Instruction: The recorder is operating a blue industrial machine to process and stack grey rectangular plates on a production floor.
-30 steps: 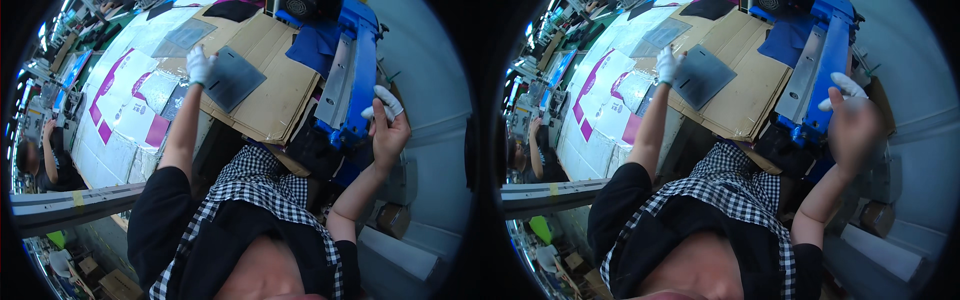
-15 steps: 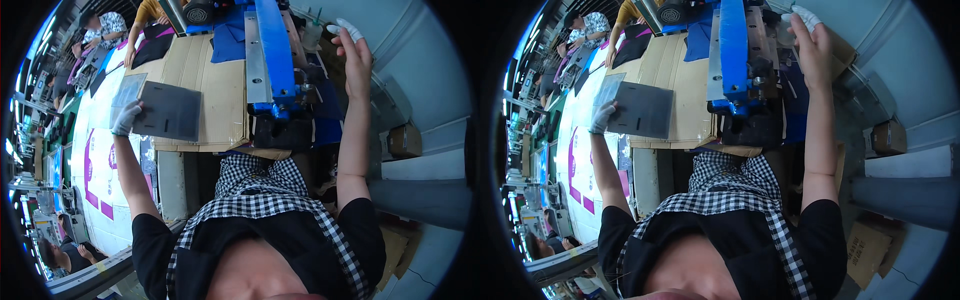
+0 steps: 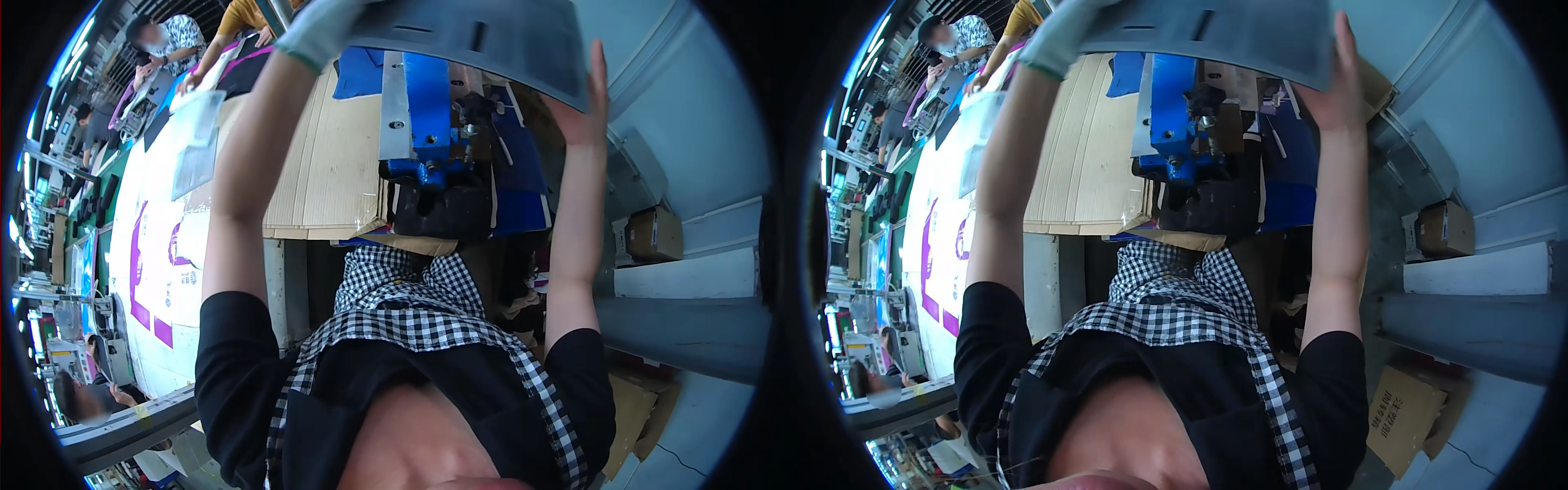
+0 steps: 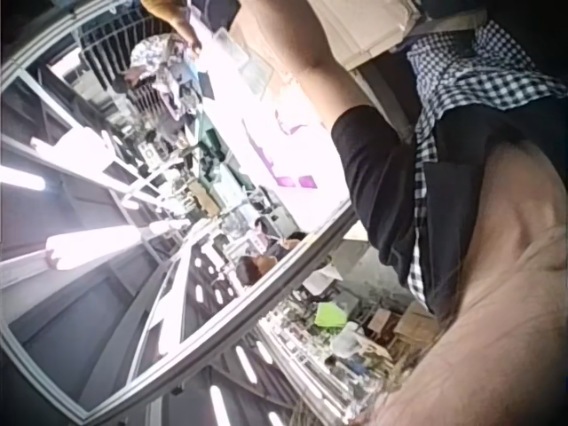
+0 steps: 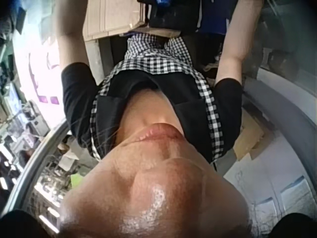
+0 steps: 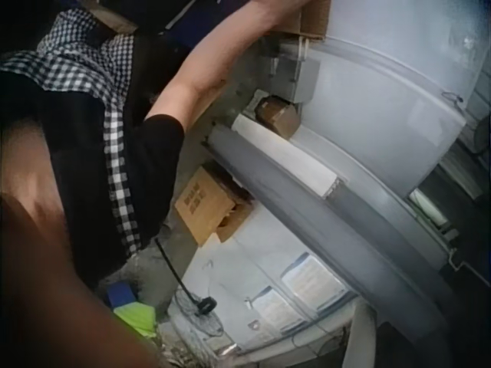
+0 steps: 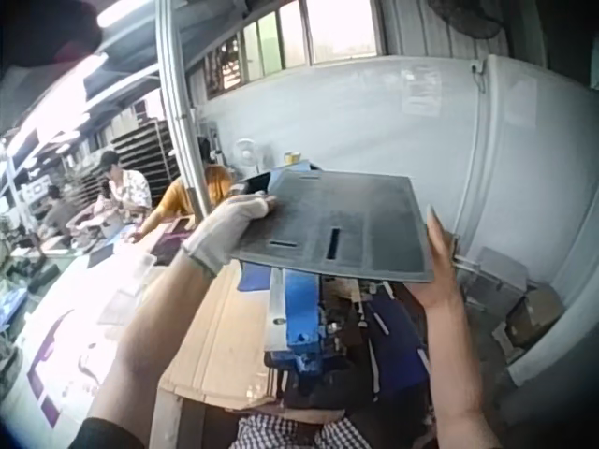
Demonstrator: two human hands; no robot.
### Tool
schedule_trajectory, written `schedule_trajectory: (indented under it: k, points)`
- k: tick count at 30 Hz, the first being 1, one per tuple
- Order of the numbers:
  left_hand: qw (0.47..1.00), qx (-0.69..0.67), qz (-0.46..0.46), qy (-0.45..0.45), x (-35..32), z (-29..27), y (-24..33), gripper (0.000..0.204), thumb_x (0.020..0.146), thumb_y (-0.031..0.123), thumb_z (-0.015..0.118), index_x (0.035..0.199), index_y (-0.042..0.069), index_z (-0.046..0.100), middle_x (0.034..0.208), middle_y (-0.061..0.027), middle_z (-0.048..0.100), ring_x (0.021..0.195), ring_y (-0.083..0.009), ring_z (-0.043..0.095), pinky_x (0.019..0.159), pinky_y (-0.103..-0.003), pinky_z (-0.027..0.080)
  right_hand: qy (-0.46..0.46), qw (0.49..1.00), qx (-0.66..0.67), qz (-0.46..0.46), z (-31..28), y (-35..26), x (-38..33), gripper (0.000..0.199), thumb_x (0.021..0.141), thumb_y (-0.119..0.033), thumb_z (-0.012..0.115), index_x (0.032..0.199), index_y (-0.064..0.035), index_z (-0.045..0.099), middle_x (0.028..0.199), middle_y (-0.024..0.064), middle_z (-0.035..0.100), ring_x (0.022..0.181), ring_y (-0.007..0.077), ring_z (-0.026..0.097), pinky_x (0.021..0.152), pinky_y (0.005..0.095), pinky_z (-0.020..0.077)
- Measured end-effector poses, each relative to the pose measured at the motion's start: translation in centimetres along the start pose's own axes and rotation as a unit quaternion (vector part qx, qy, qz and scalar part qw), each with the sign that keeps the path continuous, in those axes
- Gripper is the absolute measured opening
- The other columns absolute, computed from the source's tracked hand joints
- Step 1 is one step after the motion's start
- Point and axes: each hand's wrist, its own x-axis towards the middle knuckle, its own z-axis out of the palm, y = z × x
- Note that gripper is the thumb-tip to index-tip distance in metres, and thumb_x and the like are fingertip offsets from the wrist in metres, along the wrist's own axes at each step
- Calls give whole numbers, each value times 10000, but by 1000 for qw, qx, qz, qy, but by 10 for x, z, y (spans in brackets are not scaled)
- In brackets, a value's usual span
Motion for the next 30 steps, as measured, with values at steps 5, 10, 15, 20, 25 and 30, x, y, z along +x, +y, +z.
schedule_trajectory:
  k: [5, 10, 15, 20, 25, 30]
  points:
    - [943, 163, 266, -121, 12, 53, -7, 206, 845, 181, 554, 897, -8, 618, 815, -72, 612, 673, -128, 538, 595, -180, 430, 115, 988, -6, -102, -41, -35, -3, 339, 925, -293, 395, 1103, -46, 545, 1032, 66, 615, 921, 167, 589, 831, 316, 439]
    - [954, 185, 194, -132, 42, 11, -24, 262, 863, 229, 531, 967, -3, 596, 841, -86, 619, 703, -154, 554, 656, -212, 446, 113, 992, 16, -50, -105, -44, 7, 339, 916, -284, 387, 1095, -47, 550, 1008, 75, 620, 903, 167, 589, 807, 307, 439]
    - [960, 205, 138, -129, 58, -32, -48, 310, 878, 267, 512, 1023, 1, 577, 861, -98, 624, 728, -176, 567, 705, -237, 460, 151, 986, -59, 32, -151, -10, 12, 359, 913, -311, 377, 1083, -53, 560, 1002, 57, 623, 882, 168, 589, 796, 301, 433]
    - [953, 196, 211, -90, 35, -58, -82, 430, 835, 429, 571, 944, 14, 596, 861, -125, 635, 589, -150, 580, 548, -210, 479, 125, 986, -84, 69, -147, 47, 13, 412, 923, -344, 370, 1152, -42, 533, 991, 65, 612, 872, 159, 574, 800, 285, 420]
    - [968, 242, 66, 1, 29, -73, -113, 440, 828, 451, 573, 915, 21, 607, 807, -103, 635, 567, -109, 531, 499, -165, 423, 185, 973, -85, 107, -90, 79, 10, 461, 911, -414, 404, 1148, -40, 533, 988, 64, 607, 838, 156, 569, 776, 273, 422]
    - [991, 123, -18, 42, 27, -63, -132, 540, 831, 499, 542, 1004, -10, 589, 916, -166, 620, 740, -212, 618, 620, -210, 487, 162, 928, -295, 162, -83, 87, 12, 501, 886, -478, 440, 1110, -42, 546, 969, 53, 602, 763, 104, 543, 676, 228, 420]
